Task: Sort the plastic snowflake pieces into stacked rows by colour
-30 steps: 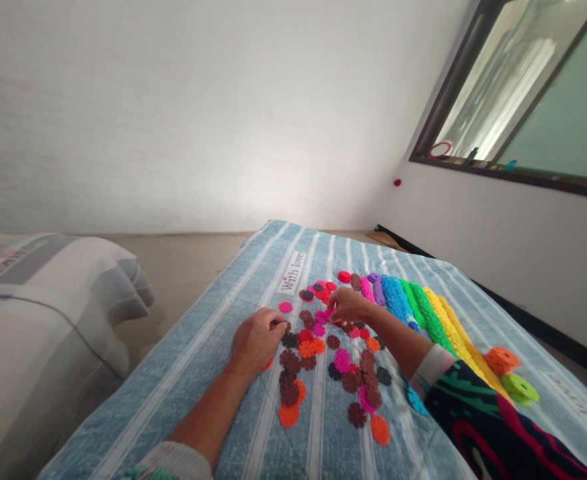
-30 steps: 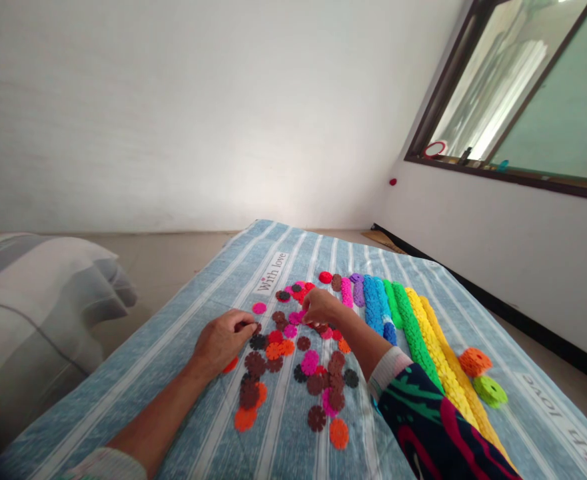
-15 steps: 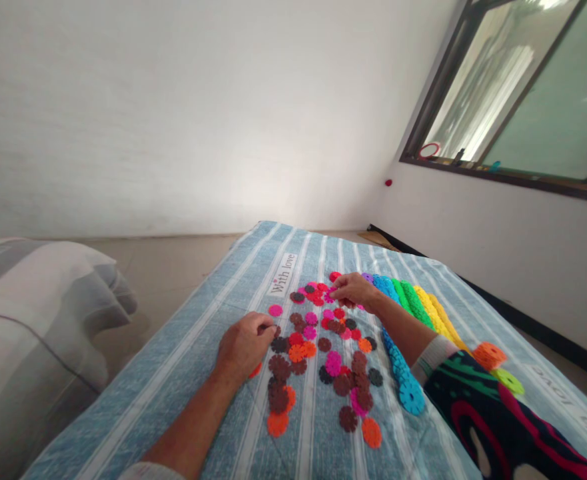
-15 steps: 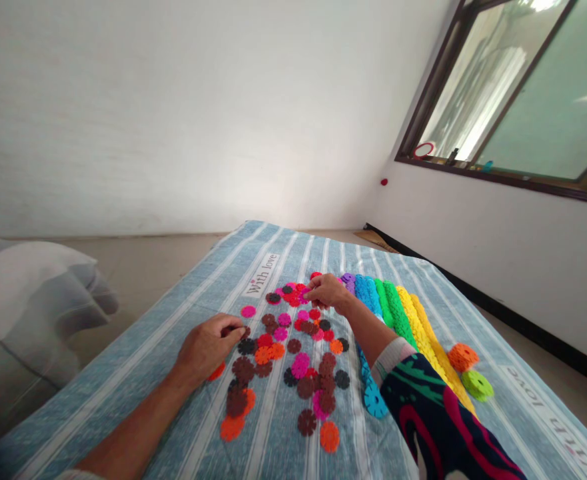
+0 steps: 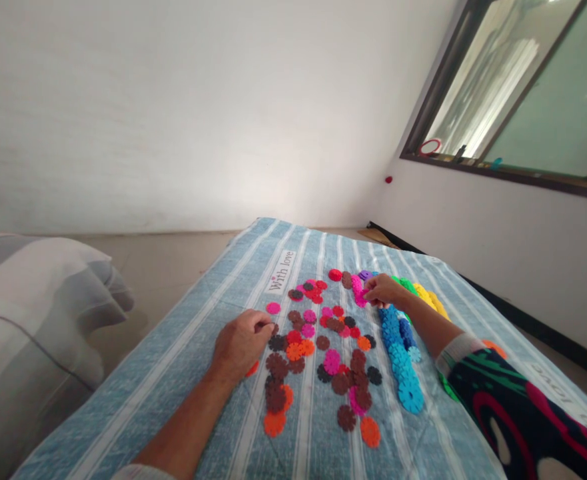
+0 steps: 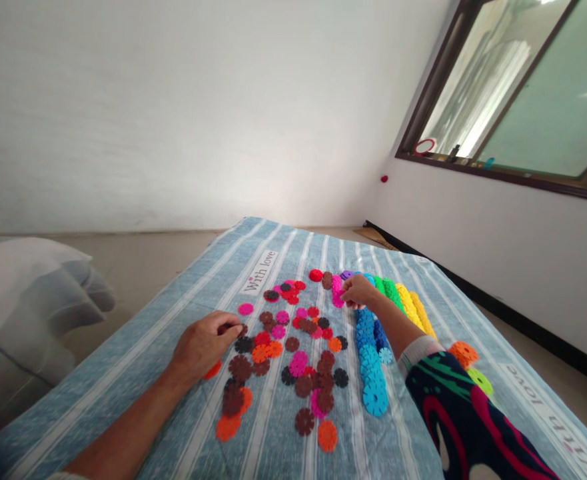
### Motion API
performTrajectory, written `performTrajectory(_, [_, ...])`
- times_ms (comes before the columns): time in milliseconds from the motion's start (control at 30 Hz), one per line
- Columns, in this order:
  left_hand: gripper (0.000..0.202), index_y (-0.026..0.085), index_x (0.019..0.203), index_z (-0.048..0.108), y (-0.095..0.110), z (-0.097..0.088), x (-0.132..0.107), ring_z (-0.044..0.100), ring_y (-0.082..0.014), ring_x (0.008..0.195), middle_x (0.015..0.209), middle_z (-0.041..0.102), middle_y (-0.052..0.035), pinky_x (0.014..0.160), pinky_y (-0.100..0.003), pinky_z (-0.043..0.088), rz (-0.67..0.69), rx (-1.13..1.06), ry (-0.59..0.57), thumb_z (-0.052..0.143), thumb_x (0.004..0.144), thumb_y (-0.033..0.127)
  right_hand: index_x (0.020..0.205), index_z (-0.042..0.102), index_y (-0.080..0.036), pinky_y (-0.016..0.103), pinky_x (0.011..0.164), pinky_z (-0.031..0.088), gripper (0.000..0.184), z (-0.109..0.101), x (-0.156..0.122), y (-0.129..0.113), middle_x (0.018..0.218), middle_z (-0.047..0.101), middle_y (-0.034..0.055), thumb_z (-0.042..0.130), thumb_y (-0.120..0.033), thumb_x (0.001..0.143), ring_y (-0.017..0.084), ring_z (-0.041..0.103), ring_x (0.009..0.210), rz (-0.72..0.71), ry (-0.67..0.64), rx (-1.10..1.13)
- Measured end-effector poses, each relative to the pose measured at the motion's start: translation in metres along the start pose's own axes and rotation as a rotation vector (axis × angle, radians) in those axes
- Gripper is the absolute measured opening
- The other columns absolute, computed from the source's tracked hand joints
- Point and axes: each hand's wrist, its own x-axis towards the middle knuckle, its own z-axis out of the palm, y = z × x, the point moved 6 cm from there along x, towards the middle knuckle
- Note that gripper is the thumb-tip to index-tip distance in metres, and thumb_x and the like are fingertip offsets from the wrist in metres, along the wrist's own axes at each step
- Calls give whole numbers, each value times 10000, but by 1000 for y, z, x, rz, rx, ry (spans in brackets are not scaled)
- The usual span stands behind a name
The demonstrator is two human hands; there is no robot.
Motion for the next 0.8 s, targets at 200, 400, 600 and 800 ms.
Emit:
performTrajectory(200, [218, 196, 784, 694, 1, -2, 0, 622, -182, 775, 834, 690, -30, 726, -289, 442, -15, -3, -14, 515, 746, 314, 563, 499, -164, 159, 347, 321, 213, 12, 0, 0, 379, 521, -55, 625, -48, 690, 71, 451, 315, 17, -10, -92])
performTrajectory(400, [220, 189, 781, 695, 1, 0, 1, 626, -182, 779, 837, 691, -35, 727, -286, 442, -4, -6, -12, 511, 746, 304, 669, 588, -158, 159, 370, 366, 141, 10, 7, 5, 361, 498, -75, 653, -33, 657, 93, 495, 336, 19, 32, -224])
performTrajectory(600, [197, 206, 759, 691, 1, 0, -1, 622, -171, 771, 822, 692, -19, 721, -276, 437, -6, -1, 5, 519, 738, 301, 692, 631, -157, 156, 399, 384, 94, 8, 6, 2, 372, 499, -75, 674, -76, 669, 93, 520, 361, -18, 66, -301])
performTrajectory(800, [197, 206, 761, 689, 1, 0, -1, 620, -169, 767, 830, 692, -19, 718, -273, 435, -19, -6, -4, 527, 739, 316, 683, 646, -147, 147, 406, 383, 70, 32, -4, -25, 431, 546, -52, 636, -85, 712, 82, 534, 392, -156, 18, -301])
